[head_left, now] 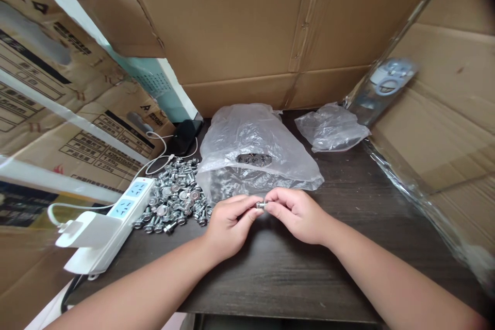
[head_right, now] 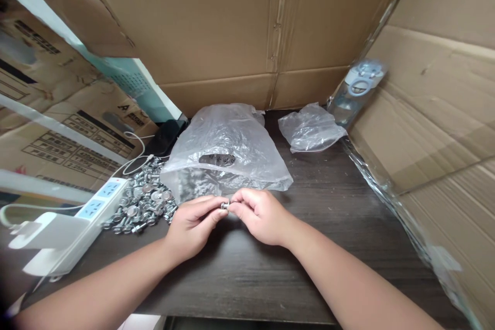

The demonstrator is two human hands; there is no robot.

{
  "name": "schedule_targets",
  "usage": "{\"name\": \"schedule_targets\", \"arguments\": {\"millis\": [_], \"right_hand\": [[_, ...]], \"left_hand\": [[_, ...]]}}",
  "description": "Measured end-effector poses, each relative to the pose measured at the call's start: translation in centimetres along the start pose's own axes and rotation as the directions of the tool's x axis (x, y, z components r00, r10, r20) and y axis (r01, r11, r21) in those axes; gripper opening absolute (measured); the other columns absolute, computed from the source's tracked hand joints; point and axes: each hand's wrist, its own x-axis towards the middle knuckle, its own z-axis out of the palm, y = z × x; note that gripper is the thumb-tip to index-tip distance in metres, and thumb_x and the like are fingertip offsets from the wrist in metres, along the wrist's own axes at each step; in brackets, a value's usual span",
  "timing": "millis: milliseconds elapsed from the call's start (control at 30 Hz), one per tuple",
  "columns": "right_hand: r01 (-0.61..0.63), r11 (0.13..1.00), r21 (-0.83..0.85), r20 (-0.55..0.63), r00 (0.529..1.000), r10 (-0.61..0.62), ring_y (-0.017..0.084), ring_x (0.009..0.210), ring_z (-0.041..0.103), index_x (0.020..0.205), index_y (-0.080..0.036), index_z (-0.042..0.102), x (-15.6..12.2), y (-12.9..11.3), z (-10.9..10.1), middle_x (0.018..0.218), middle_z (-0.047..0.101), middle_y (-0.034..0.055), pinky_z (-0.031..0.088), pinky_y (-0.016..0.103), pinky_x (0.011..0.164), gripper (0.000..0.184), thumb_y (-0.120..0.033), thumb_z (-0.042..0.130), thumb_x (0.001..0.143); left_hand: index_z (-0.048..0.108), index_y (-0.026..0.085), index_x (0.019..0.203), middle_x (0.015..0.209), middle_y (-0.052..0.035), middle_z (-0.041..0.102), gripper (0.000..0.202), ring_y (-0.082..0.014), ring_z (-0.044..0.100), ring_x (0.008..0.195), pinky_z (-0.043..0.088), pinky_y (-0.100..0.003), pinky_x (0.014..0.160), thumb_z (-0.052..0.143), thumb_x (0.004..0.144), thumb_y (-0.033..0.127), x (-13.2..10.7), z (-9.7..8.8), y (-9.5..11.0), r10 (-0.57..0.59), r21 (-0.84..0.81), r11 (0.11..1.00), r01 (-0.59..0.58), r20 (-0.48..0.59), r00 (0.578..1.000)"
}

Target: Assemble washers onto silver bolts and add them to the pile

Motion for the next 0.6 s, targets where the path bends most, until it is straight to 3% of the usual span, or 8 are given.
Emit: {"name": "schedule_targets", "arguments": {"millis": [167,333,600], "right_hand": [[0.023,0.996,-0.088,0.032,0.999,-0.020,0.013,0.065,0.048,0.076,-0.017,0.050,0.5,0.9,0.6,0.071,0.054,-0.0004,0.037,0.024,0.063,0.029,-0.033,0.040,0.098],[-0.023,0.986,-0.162,0.022,0.999,0.027,0.013,0.060,0.043,0.066,-0.019,0.040,0.9,1.3,1.2,0.063,0.048,-0.0016,0.031,0.025,0.058,0.036,-0.035,0.038,0.098],[-0.047,0.984,-0.174,0.059,0.997,0.058,0.016,0.068,0.053,0.069,-0.018,0.049,1.5,1.3,0.9,0.072,0.060,0.0030,0.038,0.027,0.067,0.035,-0.031,0.036,0.098]], "left_hand": [[0.071,0.015,0.092,0.074,-0.0025,0.065,0.017,-0.0122,0.059,0.068,0.045,-0.022,0.066,0.056,0.092,0.022,0.1,0.3,-0.5,-0.101,-0.017,0.995,0.102,0.055,0.993],[0.071,0.014,0.084,0.069,-0.0027,0.062,0.025,-0.0130,0.056,0.066,0.042,-0.024,0.065,0.052,0.094,0.026,0.2,0.5,-0.6,-0.144,0.030,0.990,0.141,0.120,0.982],[0.071,0.015,0.083,0.068,-0.0026,0.062,0.023,-0.0130,0.055,0.065,0.039,-0.023,0.065,0.053,0.094,0.025,0.2,0.8,-1.0,-0.132,0.095,0.988,0.120,0.125,0.983]]}}
